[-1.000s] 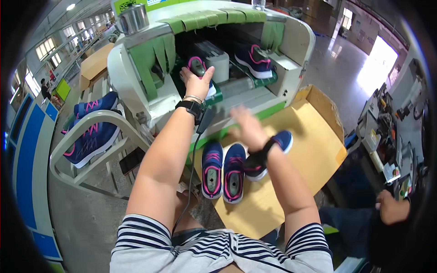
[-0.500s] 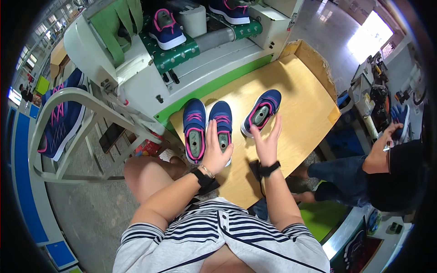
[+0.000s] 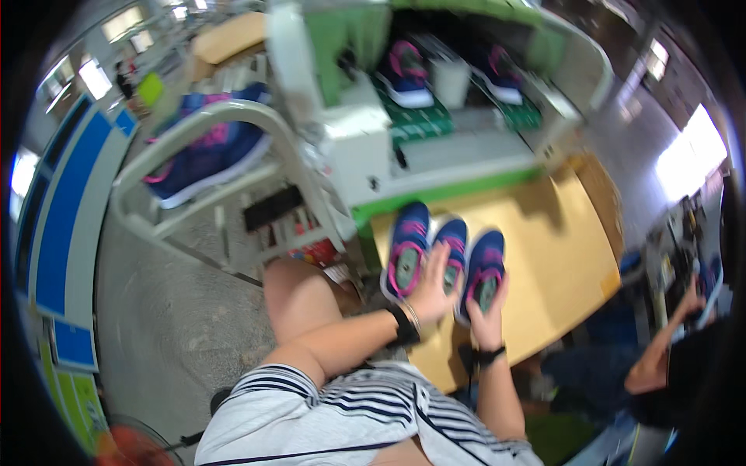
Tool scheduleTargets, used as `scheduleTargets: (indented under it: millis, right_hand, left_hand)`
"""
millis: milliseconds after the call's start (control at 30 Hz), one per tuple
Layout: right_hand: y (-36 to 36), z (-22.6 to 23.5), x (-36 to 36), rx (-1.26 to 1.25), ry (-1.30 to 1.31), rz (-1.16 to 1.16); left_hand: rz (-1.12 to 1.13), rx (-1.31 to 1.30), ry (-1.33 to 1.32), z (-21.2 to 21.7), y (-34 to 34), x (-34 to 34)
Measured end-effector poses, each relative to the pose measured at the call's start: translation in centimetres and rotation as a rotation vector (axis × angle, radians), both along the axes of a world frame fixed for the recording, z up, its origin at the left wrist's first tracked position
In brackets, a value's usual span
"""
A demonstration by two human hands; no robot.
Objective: Sorting and placing athletic shoes onto a conveyor belt system in a manufacturing facility.
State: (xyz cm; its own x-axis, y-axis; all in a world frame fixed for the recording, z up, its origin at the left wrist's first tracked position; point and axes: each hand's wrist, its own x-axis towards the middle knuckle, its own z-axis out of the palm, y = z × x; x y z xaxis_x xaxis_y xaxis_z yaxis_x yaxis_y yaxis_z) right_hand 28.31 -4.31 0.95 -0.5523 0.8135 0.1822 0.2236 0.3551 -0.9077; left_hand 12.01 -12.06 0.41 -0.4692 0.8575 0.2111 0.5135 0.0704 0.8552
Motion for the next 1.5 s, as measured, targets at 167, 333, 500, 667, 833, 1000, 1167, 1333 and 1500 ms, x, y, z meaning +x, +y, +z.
scheduleTargets:
  millis: [167, 333, 500, 667, 833, 1000, 1167, 1333, 1500]
  right_hand:
    - [-2.8, 1.8, 0.3, -0.104, 0.085, -0.154]
    - [-4.8, 5.0, -1.4, 0.587, -0.382, -0.145]
    - [-4.2, 5.4, -3.8, 0.553, -0.263, -0.003]
    - [-4.2, 4.8, -4.0, 0.640, -0.425, -0.010]
    - [-4.2, 4.7, -3.9, 0.650, -0.418, 0.013]
    - [-4.5, 4.8, -3.8, 0.636, -0.409, -0.002]
    - [-4.6, 4.9, -3.9, 0.618, -0.408, 0.004]
    - [-4.7, 5.2, -4.0, 0.618, -0.411, -0.003]
    - [-4.4, 5.2, -4.1, 0.622, -0.412, -0.008]
  left_hand:
    - [-0.046, 0.009, -0.014, 1.1, -0.4, 1.2]
    - [-0.017, 0.001, -0.001, 1.7, -0.9, 0.5]
    - [-0.033, 0.036, 0.014, 0.9, -0.4, 0.1]
    - [-0.058, 0.063, -0.029, 1.0, -0.5, 0.1]
    - [-0.048, 0.033, -0.020, 1.1, -0.7, 0.2]
    - [-0.076, 0.023, -0.034, 1.2, -0.7, 0.2]
    - [-0.059, 0.037, 0.014, 0.9, -0.8, 0.1]
    - [-0.063, 0.036, -0.015, 1.0, -0.7, 0.2]
    - [-0.057, 0.036, -0.023, 1.2, -0.4, 0.1]
